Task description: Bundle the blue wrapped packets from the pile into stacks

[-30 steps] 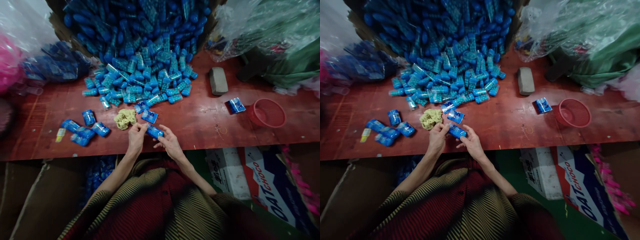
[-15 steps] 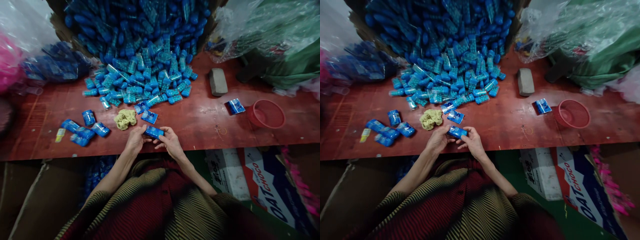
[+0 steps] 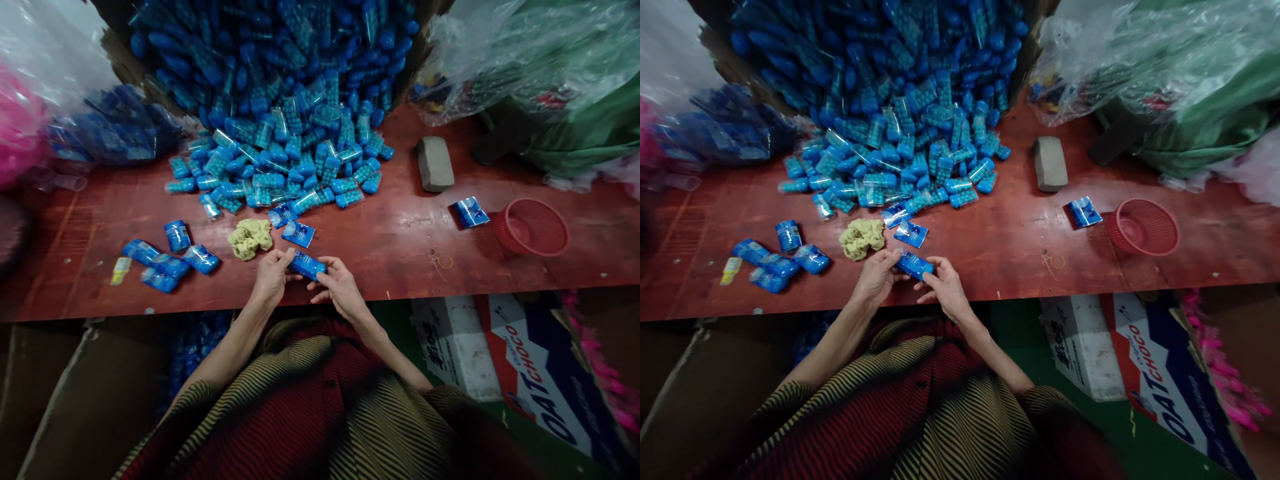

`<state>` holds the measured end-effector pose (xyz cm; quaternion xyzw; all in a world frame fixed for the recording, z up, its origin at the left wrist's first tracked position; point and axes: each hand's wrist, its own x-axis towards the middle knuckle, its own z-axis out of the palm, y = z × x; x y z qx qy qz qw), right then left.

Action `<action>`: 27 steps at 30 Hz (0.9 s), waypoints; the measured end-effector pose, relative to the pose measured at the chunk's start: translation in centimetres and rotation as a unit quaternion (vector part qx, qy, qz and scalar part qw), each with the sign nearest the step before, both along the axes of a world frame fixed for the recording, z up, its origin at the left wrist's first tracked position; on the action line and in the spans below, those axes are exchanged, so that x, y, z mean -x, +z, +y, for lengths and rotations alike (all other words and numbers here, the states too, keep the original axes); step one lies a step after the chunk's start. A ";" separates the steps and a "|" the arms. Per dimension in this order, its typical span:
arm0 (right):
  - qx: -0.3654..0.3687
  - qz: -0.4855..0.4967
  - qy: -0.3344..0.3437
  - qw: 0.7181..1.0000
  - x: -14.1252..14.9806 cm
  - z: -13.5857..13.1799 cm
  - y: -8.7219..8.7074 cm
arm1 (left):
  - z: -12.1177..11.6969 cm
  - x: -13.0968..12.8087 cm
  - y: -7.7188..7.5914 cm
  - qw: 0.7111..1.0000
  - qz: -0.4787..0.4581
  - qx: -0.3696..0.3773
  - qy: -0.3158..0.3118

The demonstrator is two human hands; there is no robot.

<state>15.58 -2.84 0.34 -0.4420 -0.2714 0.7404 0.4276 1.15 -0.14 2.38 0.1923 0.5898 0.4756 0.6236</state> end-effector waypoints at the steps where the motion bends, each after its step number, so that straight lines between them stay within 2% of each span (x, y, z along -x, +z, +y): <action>1: 0.003 0.010 0.009 1.000 -0.1 0.0 0.0 | 0.0 0.0 -0.1 1.000 0.002 0.000 -0.001; 7: 0.003 0.011 0.033 0.999 0.0 -0.2 0.6 | -0.2 -0.4 0.0 0.999 0.031 -0.012 0.009; 13: 0.000 -0.064 0.013 0.998 0.7 -0.1 0.4 | -0.3 -0.7 0.0 0.998 0.058 -0.032 0.016; 16: 0.001 -0.059 0.038 0.998 0.6 -0.1 0.6 | -0.2 -0.6 -0.2 0.997 0.063 -0.026 0.026; 21: -0.004 -0.082 0.022 0.996 0.5 -0.1 1.2 | -0.2 -0.8 -0.1 0.996 0.080 -0.036 0.026; 27: -0.047 -0.133 0.082 0.987 0.5 0.0 0.7 | -0.4 -1.1 -0.1 0.996 0.075 -0.044 0.026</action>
